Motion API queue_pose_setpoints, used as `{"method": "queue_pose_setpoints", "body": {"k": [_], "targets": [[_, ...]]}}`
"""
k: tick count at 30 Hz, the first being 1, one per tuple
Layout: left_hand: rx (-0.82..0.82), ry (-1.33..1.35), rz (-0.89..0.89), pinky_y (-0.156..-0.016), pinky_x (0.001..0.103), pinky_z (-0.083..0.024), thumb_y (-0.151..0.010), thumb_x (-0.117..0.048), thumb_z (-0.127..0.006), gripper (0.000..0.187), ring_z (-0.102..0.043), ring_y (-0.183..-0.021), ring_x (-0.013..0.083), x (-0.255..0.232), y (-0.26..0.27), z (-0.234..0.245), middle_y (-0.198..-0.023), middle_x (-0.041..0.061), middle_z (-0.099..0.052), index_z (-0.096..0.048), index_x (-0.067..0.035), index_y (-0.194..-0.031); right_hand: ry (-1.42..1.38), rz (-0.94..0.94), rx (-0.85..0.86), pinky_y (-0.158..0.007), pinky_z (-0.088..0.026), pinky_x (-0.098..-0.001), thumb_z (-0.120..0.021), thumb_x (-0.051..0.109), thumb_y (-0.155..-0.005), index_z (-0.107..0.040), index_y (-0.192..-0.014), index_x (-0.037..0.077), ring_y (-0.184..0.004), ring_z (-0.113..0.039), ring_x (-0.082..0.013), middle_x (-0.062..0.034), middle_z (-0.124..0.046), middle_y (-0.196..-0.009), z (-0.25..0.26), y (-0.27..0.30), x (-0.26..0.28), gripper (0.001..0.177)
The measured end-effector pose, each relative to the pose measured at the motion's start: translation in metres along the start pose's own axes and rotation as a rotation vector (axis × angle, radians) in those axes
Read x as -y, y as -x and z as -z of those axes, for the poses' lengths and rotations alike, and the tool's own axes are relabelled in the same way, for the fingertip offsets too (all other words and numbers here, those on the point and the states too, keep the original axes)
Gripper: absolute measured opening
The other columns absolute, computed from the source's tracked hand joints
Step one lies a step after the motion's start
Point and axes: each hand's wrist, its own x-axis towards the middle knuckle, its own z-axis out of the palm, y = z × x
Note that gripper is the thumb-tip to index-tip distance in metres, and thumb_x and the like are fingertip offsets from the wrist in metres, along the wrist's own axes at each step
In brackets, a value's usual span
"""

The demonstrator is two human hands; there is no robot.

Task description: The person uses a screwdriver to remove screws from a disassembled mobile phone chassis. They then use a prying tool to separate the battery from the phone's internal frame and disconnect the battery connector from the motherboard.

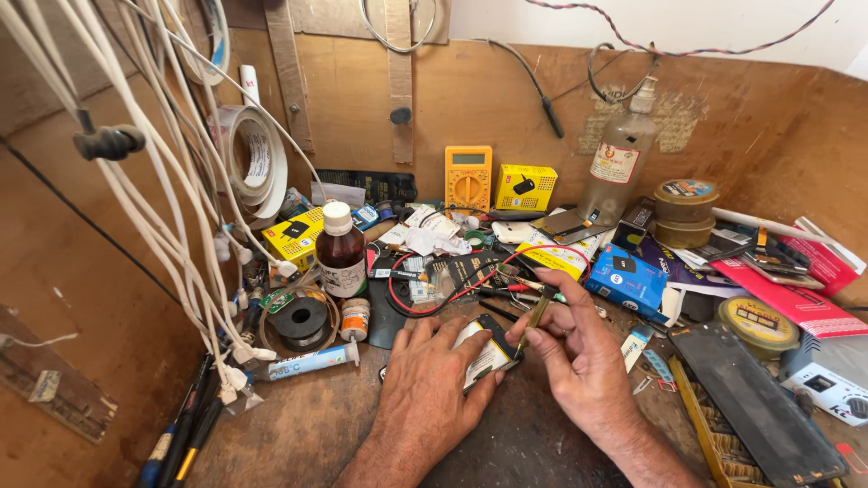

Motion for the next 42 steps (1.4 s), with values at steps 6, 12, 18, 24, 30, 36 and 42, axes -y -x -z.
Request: {"method": "queue_pose_setpoints", "body": {"k": [6, 12, 18, 24, 30, 36, 42], "targets": [[0.000, -0.014, 0.000, -0.095, 0.050, -0.040, -0.084, -0.035, -0.075, 0.047, -0.053, -0.112, 0.0365, 0.000, 0.003, -0.003, -0.124, 0.019, -0.064, -0.072, -0.005, -0.121, 0.119, 0.079, -0.171, -0.084, -0.058, -0.0298, -0.077, -0.008, -0.088, -0.054, -0.145, 0.007, -0.089, -0.064, -0.0137, -0.0075, -0.062, -0.093, -0.009, -0.007, -0.005, 0.063], [-0.024, 0.016, -0.003, -0.096, 0.050, -0.040, -0.081, -0.034, -0.076, 0.047, -0.053, -0.115, 0.0359, 0.002, 0.003, -0.001, -0.125, 0.017, -0.064, -0.073, -0.006, -0.119, -0.058, -0.001, -0.109, -0.088, -0.058, -0.0229, -0.061, -0.004, -0.093, -0.046, -0.146, 0.010, -0.092, -0.073, -0.0096, -0.0006, -0.074, -0.091, -0.009, -0.004, 0.004, 0.057], [-0.033, 0.059, 0.001, -0.098, 0.050, -0.040, -0.076, -0.033, -0.079, 0.048, -0.053, -0.118, 0.0350, 0.007, 0.004, -0.004, -0.126, 0.015, -0.064, -0.074, -0.005, -0.115, 0.136, 0.096, -0.202, -0.082, -0.054, -0.0284, -0.074, -0.008, -0.088, -0.056, -0.144, 0.006, -0.084, -0.059, -0.0138, -0.0057, -0.054, -0.087, -0.011, -0.010, -0.002, 0.061], [-0.101, 0.031, -0.068, -0.098, 0.051, -0.041, -0.075, -0.033, -0.079, 0.047, -0.054, -0.120, 0.0363, 0.010, 0.003, -0.007, -0.129, 0.014, -0.065, -0.075, -0.005, -0.112, -0.059, 0.012, -0.107, -0.083, -0.057, -0.0236, -0.060, -0.004, -0.094, -0.043, -0.147, 0.011, -0.089, -0.070, -0.0081, 0.0002, -0.071, -0.093, -0.007, -0.004, 0.002, 0.058], [-0.060, -0.001, -0.109, -0.097, 0.050, -0.043, -0.074, -0.035, -0.078, 0.050, -0.056, -0.119, 0.0350, 0.020, -0.004, -0.010, -0.126, 0.013, -0.067, -0.074, -0.005, -0.114, 0.121, 0.184, -0.191, -0.083, -0.055, -0.0277, -0.072, -0.008, -0.095, -0.052, -0.147, 0.005, -0.086, -0.060, -0.0132, -0.0049, -0.059, -0.091, -0.010, -0.010, -0.006, 0.056], [-0.058, -0.022, -0.088, -0.098, 0.048, -0.043, -0.076, -0.036, -0.077, 0.050, -0.056, -0.118, 0.0336, 0.017, 0.000, -0.010, -0.128, 0.012, -0.067, -0.074, -0.006, -0.116, 0.006, 0.133, -0.106, -0.091, -0.056, -0.0228, -0.061, -0.007, -0.097, -0.042, -0.150, 0.008, -0.098, -0.069, -0.0088, 0.0017, -0.067, -0.102, -0.002, 0.001, 0.003, 0.058], [-0.083, -0.034, -0.094, -0.098, 0.048, -0.042, -0.077, -0.036, -0.077, 0.050, -0.056, -0.119, 0.0334, 0.015, 0.000, -0.008, -0.131, 0.012, -0.066, -0.074, -0.005, -0.117, 0.043, 0.172, -0.218, -0.082, -0.052, -0.0249, -0.074, -0.010, -0.098, -0.061, -0.142, 0.003, -0.090, -0.058, -0.0121, -0.0048, -0.061, -0.100, -0.007, -0.006, 0.003, 0.048]]}}
